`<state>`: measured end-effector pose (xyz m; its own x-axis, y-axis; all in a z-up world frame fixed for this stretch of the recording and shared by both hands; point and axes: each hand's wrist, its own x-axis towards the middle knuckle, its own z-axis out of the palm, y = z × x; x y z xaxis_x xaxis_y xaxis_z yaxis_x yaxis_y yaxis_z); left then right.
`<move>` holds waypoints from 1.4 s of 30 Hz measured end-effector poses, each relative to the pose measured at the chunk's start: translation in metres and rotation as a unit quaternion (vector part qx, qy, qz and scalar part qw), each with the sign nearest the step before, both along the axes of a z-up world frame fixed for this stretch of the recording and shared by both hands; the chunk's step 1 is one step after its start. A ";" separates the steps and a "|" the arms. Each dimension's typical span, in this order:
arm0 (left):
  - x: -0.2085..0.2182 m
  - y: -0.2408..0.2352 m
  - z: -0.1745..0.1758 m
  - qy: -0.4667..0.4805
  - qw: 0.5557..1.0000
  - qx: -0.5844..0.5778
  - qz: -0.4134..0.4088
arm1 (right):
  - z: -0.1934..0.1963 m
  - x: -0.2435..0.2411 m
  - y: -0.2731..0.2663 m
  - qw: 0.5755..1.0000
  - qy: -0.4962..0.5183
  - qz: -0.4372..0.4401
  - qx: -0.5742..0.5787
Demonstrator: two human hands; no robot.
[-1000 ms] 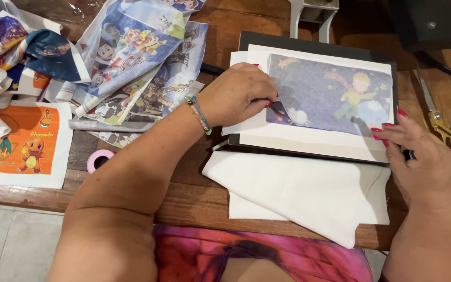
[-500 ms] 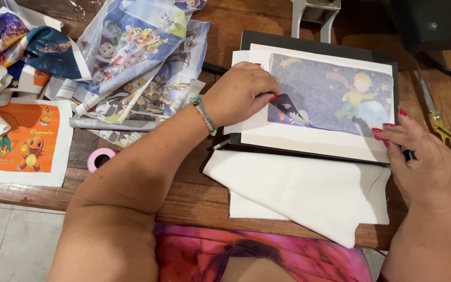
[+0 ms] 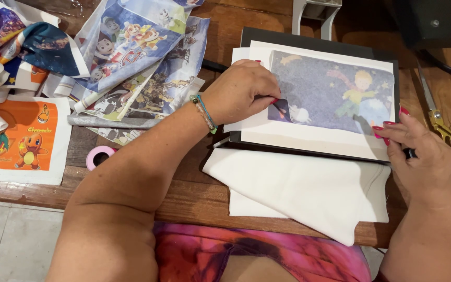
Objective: The person tapes a printed picture of a boy and a lamb onto a white backing board inside a black frame. They use pink tape to secure the corners and edges of the picture, smoothing it down to ensure it is flat.
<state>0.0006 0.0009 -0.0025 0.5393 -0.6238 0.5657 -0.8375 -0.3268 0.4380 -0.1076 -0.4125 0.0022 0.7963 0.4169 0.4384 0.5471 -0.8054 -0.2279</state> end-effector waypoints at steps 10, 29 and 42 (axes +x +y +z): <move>0.005 0.002 -0.006 -0.037 0.999 0.012 -0.012 | -0.003 0.000 -0.003 1.000 0.005 -0.002 0.000; 0.007 0.005 -0.007 -0.033 0.999 0.039 -0.016 | 0.000 0.001 -0.001 1.000 0.002 0.019 0.018; 0.006 0.007 -0.003 -0.020 0.998 0.049 -0.027 | 0.006 -0.003 0.007 0.999 0.020 -0.005 0.029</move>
<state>0.0066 0.0075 -0.0053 0.4826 -0.7043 0.5207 -0.8706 -0.3209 0.3729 -0.1101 -0.4055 0.0078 0.8175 0.3843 0.4290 0.5292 -0.7951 -0.2962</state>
